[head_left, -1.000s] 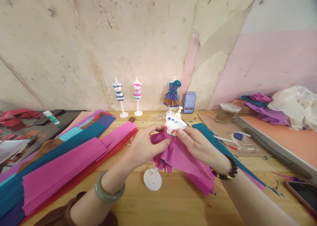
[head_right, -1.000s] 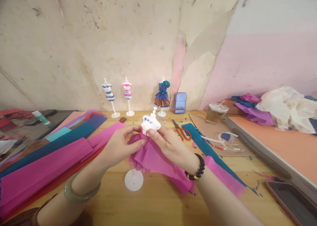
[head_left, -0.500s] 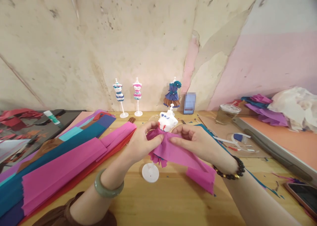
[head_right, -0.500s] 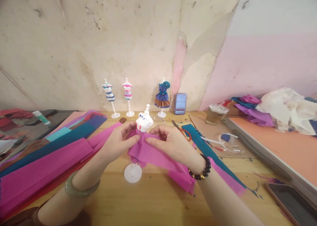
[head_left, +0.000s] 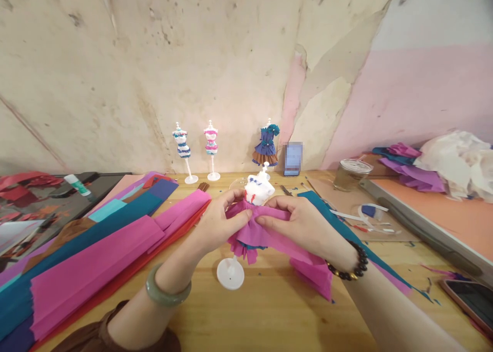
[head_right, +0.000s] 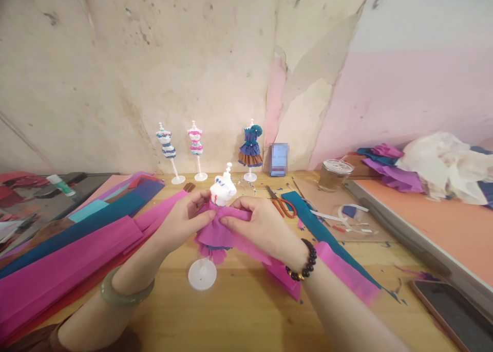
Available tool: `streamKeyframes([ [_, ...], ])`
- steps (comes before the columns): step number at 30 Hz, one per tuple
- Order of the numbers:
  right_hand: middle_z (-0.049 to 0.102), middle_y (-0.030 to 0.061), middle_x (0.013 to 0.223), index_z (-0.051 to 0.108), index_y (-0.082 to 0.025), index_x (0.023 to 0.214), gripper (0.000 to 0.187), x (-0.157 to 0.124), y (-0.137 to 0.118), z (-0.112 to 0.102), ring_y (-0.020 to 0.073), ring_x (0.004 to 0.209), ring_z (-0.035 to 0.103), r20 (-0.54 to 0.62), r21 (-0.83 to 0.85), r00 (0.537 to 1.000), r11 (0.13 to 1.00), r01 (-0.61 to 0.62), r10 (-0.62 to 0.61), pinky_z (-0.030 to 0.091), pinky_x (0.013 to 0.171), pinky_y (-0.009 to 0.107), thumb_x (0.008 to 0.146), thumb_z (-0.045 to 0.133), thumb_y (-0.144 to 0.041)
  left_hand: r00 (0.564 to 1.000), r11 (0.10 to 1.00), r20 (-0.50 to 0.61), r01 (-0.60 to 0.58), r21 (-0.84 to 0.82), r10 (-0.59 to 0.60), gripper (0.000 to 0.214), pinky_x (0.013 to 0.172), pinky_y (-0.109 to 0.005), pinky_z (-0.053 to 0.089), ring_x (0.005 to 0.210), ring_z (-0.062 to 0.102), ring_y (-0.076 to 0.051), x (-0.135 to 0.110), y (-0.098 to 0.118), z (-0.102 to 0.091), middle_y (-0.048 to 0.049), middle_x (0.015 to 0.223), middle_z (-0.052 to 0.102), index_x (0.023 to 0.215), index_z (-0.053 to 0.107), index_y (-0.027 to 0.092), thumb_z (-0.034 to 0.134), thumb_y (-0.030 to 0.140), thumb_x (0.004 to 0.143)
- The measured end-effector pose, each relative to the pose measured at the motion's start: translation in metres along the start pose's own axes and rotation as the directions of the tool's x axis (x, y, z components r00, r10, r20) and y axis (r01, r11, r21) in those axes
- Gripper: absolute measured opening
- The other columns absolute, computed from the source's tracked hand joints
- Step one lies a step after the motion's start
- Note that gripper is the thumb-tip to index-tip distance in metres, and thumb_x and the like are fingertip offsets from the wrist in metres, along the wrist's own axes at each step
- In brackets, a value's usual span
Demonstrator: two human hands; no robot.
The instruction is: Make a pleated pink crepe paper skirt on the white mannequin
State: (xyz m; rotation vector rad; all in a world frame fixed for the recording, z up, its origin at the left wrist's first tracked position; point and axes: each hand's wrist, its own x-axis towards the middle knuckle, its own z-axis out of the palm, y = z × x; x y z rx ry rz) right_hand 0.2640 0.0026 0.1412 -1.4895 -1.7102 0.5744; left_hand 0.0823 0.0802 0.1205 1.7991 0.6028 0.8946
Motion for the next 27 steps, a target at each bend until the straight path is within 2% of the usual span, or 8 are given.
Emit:
streamKeyframes([
  [6,0.070,-0.0013,0.074,0.069,-0.020,0.078,0.013,-0.0004,0.0020,0.0013,0.0153,0.069,0.061,-0.011,0.005,0.999,0.999,0.034,-0.034,0.046,0.060,0.024,0.082,0.067,-0.033,0.999,0.999,0.045,-0.027,0.036,0.025,0.030,0.100,-0.038,0.048,0.113,0.062,-0.025,-0.0005,0.0050,0.0010,-0.0101,0.117,0.068,0.111,0.061,0.015,0.065,0.023,0.082],
  [14,0.073,0.0003,0.079,0.070,-0.021,0.081,0.017,-0.0012,0.0024,-0.0010,0.0179,0.075,0.066,0.028,0.082,0.997,0.994,0.066,-0.069,0.050,0.066,0.028,0.086,0.062,-0.035,0.999,0.995,-0.037,-0.017,0.103,0.021,0.025,0.095,-0.040,0.050,0.106,0.064,-0.026,-0.0004,0.0047,0.0013,-0.0088,0.106,0.070,0.104,0.062,0.015,0.063,0.020,0.079],
  [18,0.077,0.0027,0.091,0.074,-0.023,0.087,0.016,-0.0020,0.0016,-0.0002,0.0198,0.086,0.069,-0.017,0.142,0.991,0.980,0.137,-0.135,0.054,0.078,0.032,0.087,0.061,-0.032,0.995,0.995,-0.081,-0.053,0.081,0.059,0.021,0.093,-0.038,0.049,0.102,0.064,-0.024,0.0010,0.0079,0.0021,-0.0082,0.102,0.069,0.099,0.062,0.015,0.063,0.020,0.078],
  [22,0.077,0.0034,0.096,0.075,-0.024,0.091,0.017,-0.0028,0.0040,0.0011,0.0202,0.090,0.069,-0.044,0.128,0.978,0.970,0.209,-0.205,0.054,0.080,0.034,0.089,0.060,-0.031,0.993,0.995,-0.094,-0.071,0.065,0.077,0.020,0.094,-0.038,0.049,0.102,0.064,-0.024,0.0020,0.0085,0.0035,-0.0093,0.102,0.069,0.096,0.062,0.015,0.063,0.021,0.078],
  [27,0.077,0.0034,0.098,0.075,-0.024,0.091,0.017,-0.0029,0.0052,0.0030,0.0209,0.092,0.070,-0.023,0.191,0.989,0.971,0.146,-0.145,0.055,0.084,0.035,0.088,0.061,-0.034,0.992,0.996,-0.117,-0.035,0.084,0.044,0.023,0.096,-0.042,0.047,0.105,0.063,-0.027,0.0006,0.0073,0.0043,-0.0123,0.107,0.067,0.097,0.062,0.013,0.065,0.024,0.076],
])
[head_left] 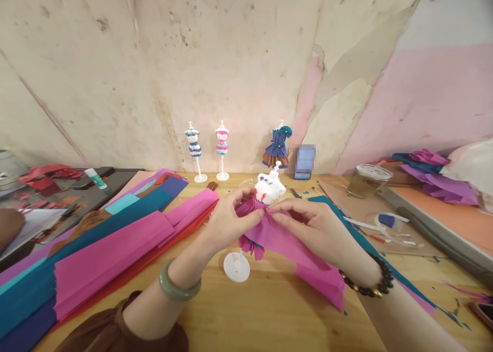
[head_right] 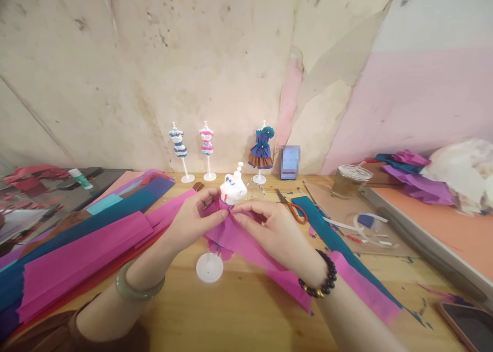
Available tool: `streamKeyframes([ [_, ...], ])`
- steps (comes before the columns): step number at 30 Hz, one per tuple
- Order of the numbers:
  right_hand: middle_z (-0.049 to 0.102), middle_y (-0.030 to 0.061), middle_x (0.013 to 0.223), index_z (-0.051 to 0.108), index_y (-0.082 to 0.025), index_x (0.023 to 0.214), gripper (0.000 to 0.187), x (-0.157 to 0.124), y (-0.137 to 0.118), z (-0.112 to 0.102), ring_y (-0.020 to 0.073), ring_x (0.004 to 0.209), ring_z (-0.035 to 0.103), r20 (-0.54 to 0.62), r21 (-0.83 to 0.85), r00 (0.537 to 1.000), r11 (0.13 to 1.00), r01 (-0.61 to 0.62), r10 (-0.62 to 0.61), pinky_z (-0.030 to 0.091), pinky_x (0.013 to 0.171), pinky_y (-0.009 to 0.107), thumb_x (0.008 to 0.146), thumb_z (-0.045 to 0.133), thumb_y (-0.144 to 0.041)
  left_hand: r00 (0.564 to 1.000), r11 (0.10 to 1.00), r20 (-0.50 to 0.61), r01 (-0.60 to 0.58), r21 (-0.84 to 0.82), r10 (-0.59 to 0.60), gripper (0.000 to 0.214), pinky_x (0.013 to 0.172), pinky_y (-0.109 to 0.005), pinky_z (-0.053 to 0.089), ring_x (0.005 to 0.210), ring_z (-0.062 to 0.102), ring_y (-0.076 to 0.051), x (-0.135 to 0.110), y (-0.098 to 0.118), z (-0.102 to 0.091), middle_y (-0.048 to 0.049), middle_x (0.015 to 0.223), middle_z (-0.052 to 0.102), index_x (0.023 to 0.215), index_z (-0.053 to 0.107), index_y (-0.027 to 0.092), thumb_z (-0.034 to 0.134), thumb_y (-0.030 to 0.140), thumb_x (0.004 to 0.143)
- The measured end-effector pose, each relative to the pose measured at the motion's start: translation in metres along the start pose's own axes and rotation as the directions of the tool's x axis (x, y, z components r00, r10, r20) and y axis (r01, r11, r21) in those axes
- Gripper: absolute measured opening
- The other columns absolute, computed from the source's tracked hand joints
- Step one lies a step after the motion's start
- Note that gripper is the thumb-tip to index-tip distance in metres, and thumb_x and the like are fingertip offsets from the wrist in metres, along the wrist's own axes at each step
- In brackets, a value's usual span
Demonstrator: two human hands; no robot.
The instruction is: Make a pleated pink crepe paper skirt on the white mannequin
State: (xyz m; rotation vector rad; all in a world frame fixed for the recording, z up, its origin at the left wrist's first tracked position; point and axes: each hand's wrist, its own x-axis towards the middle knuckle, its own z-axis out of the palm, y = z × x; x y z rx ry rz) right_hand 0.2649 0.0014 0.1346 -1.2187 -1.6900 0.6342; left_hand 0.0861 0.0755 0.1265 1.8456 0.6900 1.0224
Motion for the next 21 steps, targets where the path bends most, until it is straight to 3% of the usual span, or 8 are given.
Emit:
streamKeyframes([
  [9,0.076,0.0036,0.084,0.071,-0.021,0.080,0.018,0.0011,0.0005,0.0042,0.0195,0.078,0.069,-0.062,0.080,0.993,0.992,-0.096,0.102,0.056,0.071,0.031,0.083,0.067,-0.038,0.999,0.999,-0.028,-0.038,0.028,0.039,0.019,0.093,-0.039,0.049,0.102,0.065,-0.025,-0.0016,0.0051,0.0030,-0.0103,0.104,0.071,0.092,0.064,0.015,0.067,0.023,0.075],
  [21,0.072,0.0022,0.076,0.066,-0.021,0.075,0.020,0.0031,-0.0032,0.0048,0.0174,0.070,0.066,-0.065,0.120,0.991,0.987,-0.108,0.117,0.055,0.067,0.029,0.082,0.068,-0.039,0.999,0.998,-0.049,-0.014,0.061,0.017,0.026,0.096,-0.042,0.050,0.105,0.066,-0.027,-0.0046,0.0031,0.0055,-0.0123,0.107,0.072,0.100,0.066,0.013,0.069,0.022,0.075],
])
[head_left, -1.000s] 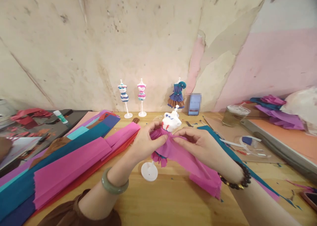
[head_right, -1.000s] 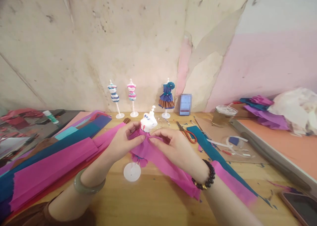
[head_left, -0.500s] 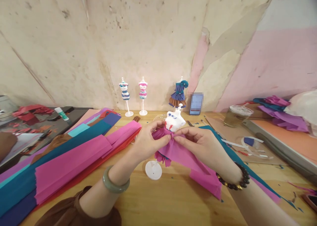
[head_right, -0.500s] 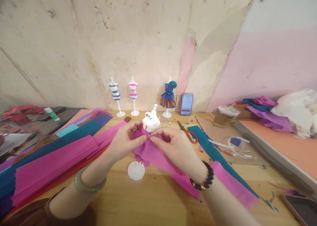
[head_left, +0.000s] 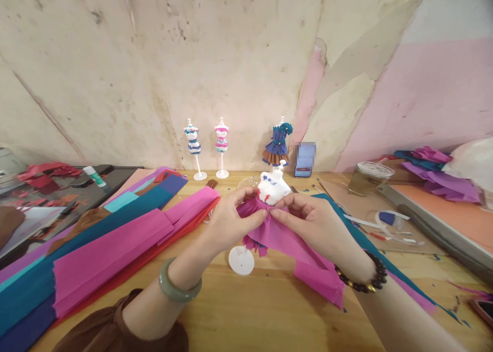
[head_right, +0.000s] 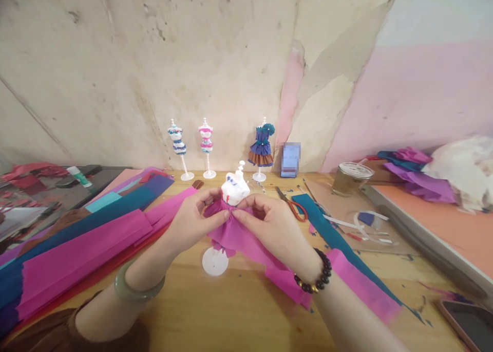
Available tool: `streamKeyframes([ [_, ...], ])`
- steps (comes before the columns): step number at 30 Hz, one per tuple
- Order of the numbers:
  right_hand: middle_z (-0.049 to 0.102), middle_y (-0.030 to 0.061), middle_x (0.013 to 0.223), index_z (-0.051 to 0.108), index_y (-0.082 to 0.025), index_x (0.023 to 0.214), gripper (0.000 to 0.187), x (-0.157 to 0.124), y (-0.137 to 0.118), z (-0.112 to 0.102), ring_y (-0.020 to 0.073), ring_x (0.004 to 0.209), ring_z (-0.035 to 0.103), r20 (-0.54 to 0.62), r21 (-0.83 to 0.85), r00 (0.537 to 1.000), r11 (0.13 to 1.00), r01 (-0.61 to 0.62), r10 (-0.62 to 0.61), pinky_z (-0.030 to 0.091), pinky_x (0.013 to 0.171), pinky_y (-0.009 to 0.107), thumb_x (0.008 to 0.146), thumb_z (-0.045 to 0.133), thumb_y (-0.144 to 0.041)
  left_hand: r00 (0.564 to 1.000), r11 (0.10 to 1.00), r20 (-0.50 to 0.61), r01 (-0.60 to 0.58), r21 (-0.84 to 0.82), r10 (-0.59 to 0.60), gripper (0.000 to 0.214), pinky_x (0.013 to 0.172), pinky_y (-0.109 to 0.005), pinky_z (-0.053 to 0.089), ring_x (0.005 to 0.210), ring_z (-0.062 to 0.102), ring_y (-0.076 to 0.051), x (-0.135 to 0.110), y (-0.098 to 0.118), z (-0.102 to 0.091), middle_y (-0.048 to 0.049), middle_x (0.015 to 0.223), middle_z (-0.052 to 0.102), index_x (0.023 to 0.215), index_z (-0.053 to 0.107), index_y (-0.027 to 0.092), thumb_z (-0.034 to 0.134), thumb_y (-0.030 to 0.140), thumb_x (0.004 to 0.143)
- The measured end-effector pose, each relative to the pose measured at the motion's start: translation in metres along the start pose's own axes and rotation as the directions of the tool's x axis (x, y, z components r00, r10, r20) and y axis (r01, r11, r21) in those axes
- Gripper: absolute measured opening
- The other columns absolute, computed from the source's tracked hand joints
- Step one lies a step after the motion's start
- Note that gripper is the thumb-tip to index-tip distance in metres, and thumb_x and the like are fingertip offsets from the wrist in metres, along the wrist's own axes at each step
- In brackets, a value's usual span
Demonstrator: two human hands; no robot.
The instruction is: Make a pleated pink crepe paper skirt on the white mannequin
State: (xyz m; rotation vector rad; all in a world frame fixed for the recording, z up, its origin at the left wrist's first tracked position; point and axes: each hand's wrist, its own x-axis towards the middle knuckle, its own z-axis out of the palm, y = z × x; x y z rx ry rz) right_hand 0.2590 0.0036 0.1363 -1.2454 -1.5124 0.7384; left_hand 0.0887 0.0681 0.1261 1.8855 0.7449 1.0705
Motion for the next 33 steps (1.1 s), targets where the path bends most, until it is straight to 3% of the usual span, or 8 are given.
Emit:
streamKeyframes([
  [5,0.071,0.0014,0.074,0.066,-0.020,0.076,0.020,0.0001,0.0018,-0.0008,0.0163,0.068,0.066,0.009,0.007,1.000,1.000,-0.010,0.010,0.054,0.065,0.028,0.081,0.068,-0.039,1.000,0.999,0.012,0.013,0.032,-0.013,0.031,0.099,-0.044,0.049,0.111,0.064,-0.030,0.0002,-0.0018,-0.0013,-0.0138,0.113,0.071,0.105,0.068,0.012,0.071,0.025,0.076],
  [10,0.072,0.0023,0.077,0.068,-0.020,0.079,0.021,0.0007,0.0044,-0.0019,0.0173,0.071,0.066,0.021,0.010,1.000,1.000,-0.014,0.014,0.054,0.066,0.029,0.082,0.067,-0.041,0.997,0.999,0.068,-0.048,0.013,0.047,0.026,0.095,-0.040,0.052,0.104,0.066,-0.026,0.0007,-0.0013,-0.0029,-0.0098,0.108,0.073,0.105,0.067,0.015,0.068,0.025,0.081],
  [15,0.073,0.0023,0.079,0.067,-0.021,0.080,0.018,0.0006,0.0051,-0.0017,0.0175,0.072,0.067,0.013,0.021,1.000,1.000,-0.012,0.011,0.054,0.067,0.029,0.083,0.067,-0.039,0.998,0.995,0.043,-0.055,0.083,0.051,0.030,0.095,-0.043,0.051,0.107,0.065,-0.029,-0.0005,-0.0007,-0.0031,-0.0111,0.113,0.072,0.106,0.069,0.017,0.071,0.026,0.077],
  [24,0.071,0.0008,0.076,0.065,-0.020,0.077,0.011,-0.0005,0.0019,0.0032,0.0168,0.070,0.066,-0.033,-0.022,0.999,0.999,0.031,-0.032,0.052,0.065,0.029,0.082,0.064,-0.030,1.000,0.998,0.017,-0.023,0.060,0.022,0.033,0.095,-0.042,0.051,0.107,0.064,-0.030,-0.0019,0.0010,-0.0011,-0.0111,0.111,0.072,0.105,0.070,0.017,0.073,0.034,0.078],
  [33,0.069,0.0008,0.073,0.060,-0.021,0.073,0.013,-0.0020,0.0019,0.0052,0.0164,0.066,0.063,-0.051,-0.111,0.997,0.992,0.052,-0.058,0.050,0.062,0.029,0.082,0.062,-0.030,0.994,0.988,0.067,-0.098,0.118,0.091,0.026,0.074,-0.030,0.049,0.087,0.064,-0.021,-0.0013,-0.0013,-0.0051,-0.0040,0.096,0.072,0.099,0.070,0.018,0.062,0.039,0.088],
])
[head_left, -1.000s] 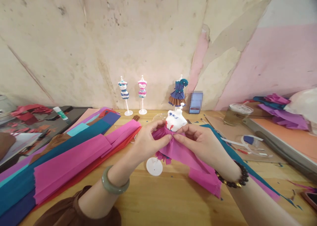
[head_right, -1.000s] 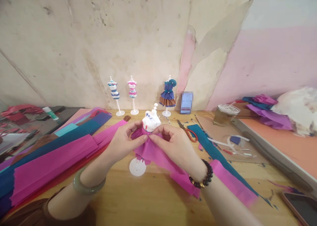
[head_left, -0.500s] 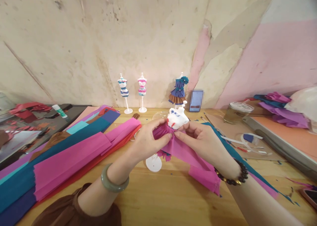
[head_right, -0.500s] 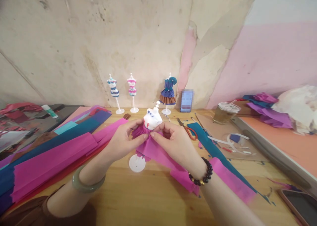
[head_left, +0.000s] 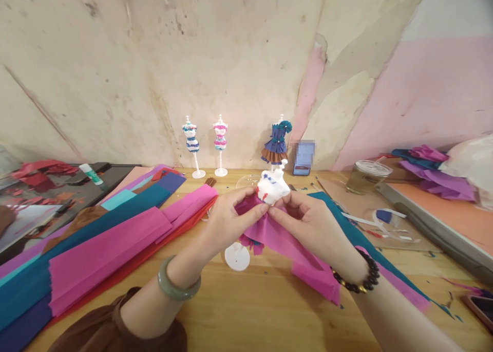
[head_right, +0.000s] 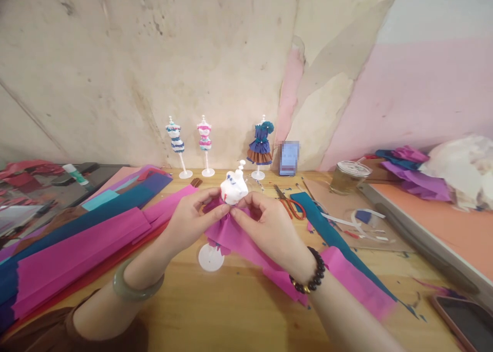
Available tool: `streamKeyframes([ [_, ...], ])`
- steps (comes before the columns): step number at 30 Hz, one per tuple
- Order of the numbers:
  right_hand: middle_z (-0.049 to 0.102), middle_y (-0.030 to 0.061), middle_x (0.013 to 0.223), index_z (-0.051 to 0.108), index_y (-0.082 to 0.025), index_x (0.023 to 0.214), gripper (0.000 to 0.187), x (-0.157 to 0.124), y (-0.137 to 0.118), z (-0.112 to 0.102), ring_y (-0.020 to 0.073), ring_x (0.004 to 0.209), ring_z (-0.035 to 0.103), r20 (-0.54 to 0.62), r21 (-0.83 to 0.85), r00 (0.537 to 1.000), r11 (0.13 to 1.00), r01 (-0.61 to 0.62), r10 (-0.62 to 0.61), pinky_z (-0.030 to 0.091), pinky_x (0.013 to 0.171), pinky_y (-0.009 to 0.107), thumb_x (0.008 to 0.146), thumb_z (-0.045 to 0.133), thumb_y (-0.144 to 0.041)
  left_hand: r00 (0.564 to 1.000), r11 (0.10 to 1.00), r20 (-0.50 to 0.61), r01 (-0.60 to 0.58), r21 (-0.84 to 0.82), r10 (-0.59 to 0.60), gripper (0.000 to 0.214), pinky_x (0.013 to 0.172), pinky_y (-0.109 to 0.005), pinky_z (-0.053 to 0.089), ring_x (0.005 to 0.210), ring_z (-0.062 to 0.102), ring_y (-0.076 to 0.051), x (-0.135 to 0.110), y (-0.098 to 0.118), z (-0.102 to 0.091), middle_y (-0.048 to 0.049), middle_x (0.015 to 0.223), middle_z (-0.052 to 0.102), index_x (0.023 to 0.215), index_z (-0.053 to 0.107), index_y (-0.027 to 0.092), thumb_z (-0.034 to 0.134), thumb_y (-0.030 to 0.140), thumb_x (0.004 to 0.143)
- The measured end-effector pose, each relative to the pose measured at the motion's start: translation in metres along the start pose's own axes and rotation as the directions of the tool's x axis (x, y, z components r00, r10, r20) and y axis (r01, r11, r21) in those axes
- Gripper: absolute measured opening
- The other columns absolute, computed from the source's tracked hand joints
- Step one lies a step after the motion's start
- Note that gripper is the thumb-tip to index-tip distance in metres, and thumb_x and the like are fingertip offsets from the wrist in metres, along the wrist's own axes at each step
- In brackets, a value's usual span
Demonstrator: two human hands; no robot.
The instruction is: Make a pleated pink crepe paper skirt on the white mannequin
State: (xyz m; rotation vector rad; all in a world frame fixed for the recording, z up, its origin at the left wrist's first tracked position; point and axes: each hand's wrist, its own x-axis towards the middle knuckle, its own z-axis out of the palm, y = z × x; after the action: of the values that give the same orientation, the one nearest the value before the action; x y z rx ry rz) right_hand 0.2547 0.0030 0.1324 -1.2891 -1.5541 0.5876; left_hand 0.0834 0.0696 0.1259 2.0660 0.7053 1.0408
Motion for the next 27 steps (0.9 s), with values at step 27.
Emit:
streamKeyframes([
  [27,0.065,-0.0003,0.075,0.061,-0.020,0.081,0.010,0.001,-0.001,0.001,0.0142,0.065,0.058,0.069,-0.064,0.997,0.997,0.037,-0.033,0.043,0.056,0.026,0.087,0.059,-0.028,0.978,0.965,0.206,0.043,-0.257,0.012,0.029,0.085,-0.033,0.050,0.098,0.064,-0.023,0.006,-0.010,-0.011,-0.0093,0.106,0.072,0.109,0.069,0.015,0.063,0.036,0.089],
])
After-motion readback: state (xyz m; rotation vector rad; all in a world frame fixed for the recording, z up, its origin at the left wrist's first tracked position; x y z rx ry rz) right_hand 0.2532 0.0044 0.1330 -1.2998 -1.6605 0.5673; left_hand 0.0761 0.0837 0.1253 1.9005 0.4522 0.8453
